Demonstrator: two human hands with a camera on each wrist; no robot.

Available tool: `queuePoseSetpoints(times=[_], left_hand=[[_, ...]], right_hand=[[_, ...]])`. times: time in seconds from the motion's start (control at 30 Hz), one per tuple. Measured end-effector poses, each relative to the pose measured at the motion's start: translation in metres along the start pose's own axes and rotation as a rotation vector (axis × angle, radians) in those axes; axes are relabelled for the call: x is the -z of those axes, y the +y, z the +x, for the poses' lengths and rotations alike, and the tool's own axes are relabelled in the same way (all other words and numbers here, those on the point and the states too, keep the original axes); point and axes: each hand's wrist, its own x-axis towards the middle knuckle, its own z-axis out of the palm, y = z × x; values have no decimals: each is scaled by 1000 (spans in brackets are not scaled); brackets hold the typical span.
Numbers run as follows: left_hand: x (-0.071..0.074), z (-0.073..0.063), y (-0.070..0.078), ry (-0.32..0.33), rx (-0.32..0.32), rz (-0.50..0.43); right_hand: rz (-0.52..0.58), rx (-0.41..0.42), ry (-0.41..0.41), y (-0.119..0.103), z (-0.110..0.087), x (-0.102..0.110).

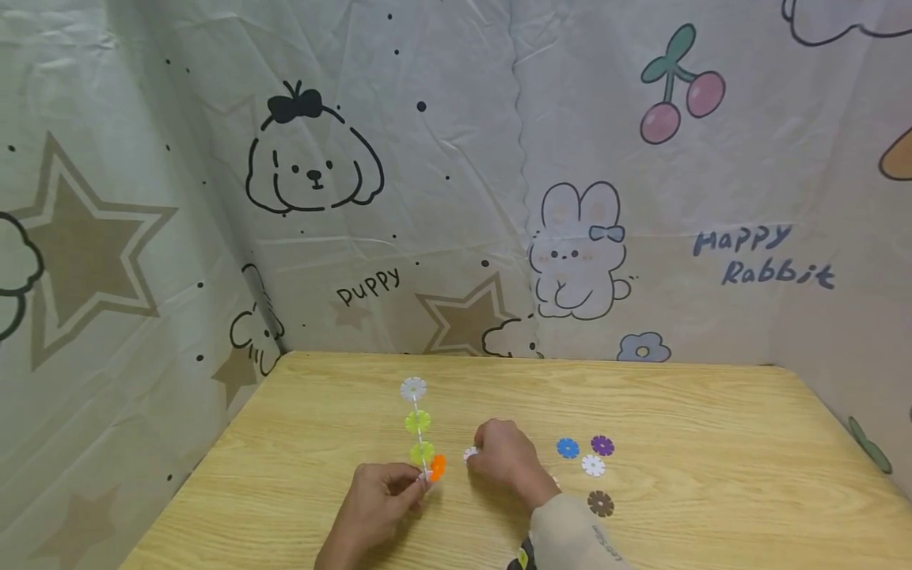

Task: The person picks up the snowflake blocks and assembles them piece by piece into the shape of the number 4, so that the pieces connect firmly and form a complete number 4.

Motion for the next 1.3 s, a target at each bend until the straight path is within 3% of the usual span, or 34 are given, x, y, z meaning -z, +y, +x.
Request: queuePoseSetpoints(times=[0.47,0.67,0.93,1.3], left_hand=[[-3,0,2,-19,0,-3],[-4,0,2,-24,6,3],[-4,1,4,-33,9,5],[-7,2,5,-50,-8,-12]], right_hand=[[-69,6,-10,-1,-1,2],[-50,-39,-12,-3,-4,6],[2,-38,-28,0,-5,12],[169,103,-29,12,-15,21]])
